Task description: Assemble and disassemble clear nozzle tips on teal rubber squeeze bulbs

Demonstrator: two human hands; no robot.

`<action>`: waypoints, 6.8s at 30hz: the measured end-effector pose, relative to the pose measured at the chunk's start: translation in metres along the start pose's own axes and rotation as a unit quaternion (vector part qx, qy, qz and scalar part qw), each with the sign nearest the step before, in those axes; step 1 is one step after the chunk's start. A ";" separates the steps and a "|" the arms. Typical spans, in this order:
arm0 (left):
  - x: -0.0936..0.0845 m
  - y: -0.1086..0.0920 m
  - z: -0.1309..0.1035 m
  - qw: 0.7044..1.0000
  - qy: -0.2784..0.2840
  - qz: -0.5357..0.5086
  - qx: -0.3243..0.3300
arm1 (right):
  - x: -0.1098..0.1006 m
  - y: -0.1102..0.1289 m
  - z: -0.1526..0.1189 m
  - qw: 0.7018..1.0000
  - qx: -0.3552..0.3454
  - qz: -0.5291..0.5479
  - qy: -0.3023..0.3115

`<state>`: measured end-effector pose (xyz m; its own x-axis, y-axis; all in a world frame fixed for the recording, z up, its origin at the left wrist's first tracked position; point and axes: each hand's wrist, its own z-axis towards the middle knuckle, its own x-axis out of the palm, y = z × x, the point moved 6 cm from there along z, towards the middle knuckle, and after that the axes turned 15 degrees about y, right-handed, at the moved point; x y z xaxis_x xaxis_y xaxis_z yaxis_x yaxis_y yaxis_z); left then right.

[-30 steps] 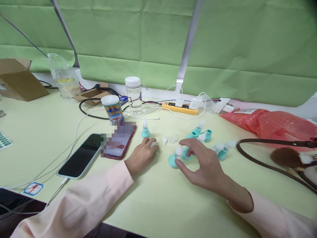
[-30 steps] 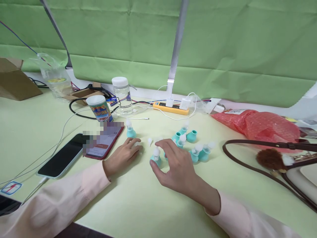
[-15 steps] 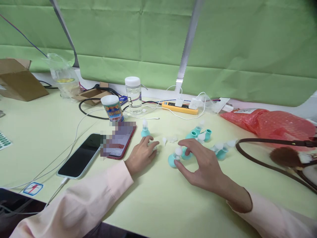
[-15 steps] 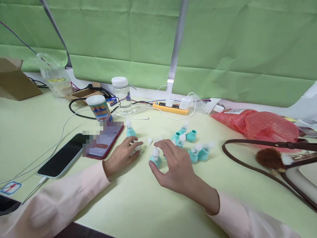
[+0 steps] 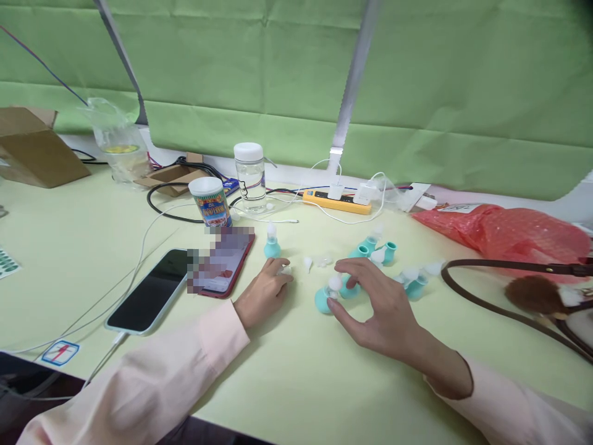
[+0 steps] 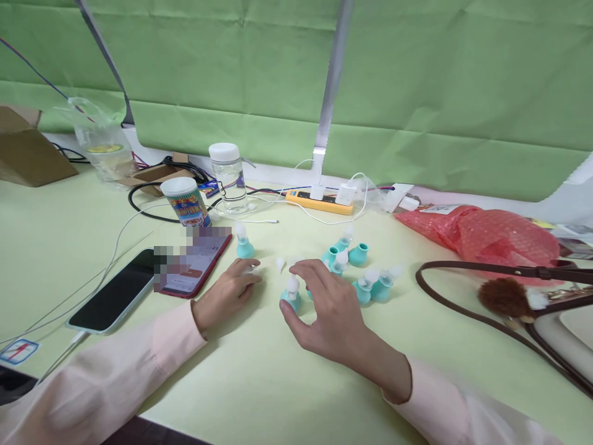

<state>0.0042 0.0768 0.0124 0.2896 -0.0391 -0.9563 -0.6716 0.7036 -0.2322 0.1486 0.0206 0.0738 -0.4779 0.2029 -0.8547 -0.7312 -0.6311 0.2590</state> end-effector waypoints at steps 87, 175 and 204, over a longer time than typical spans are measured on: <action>0.021 -0.045 -0.012 0.521 0.318 -0.791 0.028 | 0.019 0.026 -0.019 0.968 -0.111 0.220 -0.046; 0.031 -0.036 -0.012 0.601 0.254 -0.757 -0.043 | -0.026 -0.165 0.000 0.935 0.187 -0.096 0.287; 0.024 -0.027 -0.009 0.556 0.149 -0.816 -0.053 | -0.062 0.005 -0.004 0.991 -0.032 0.073 0.110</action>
<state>0.0229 0.0507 -0.0062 0.4561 -0.6910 0.5608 0.2790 -0.4874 -0.8274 0.1765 0.0023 0.1259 -0.4536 -0.0578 -0.8893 -0.6262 -0.6893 0.3642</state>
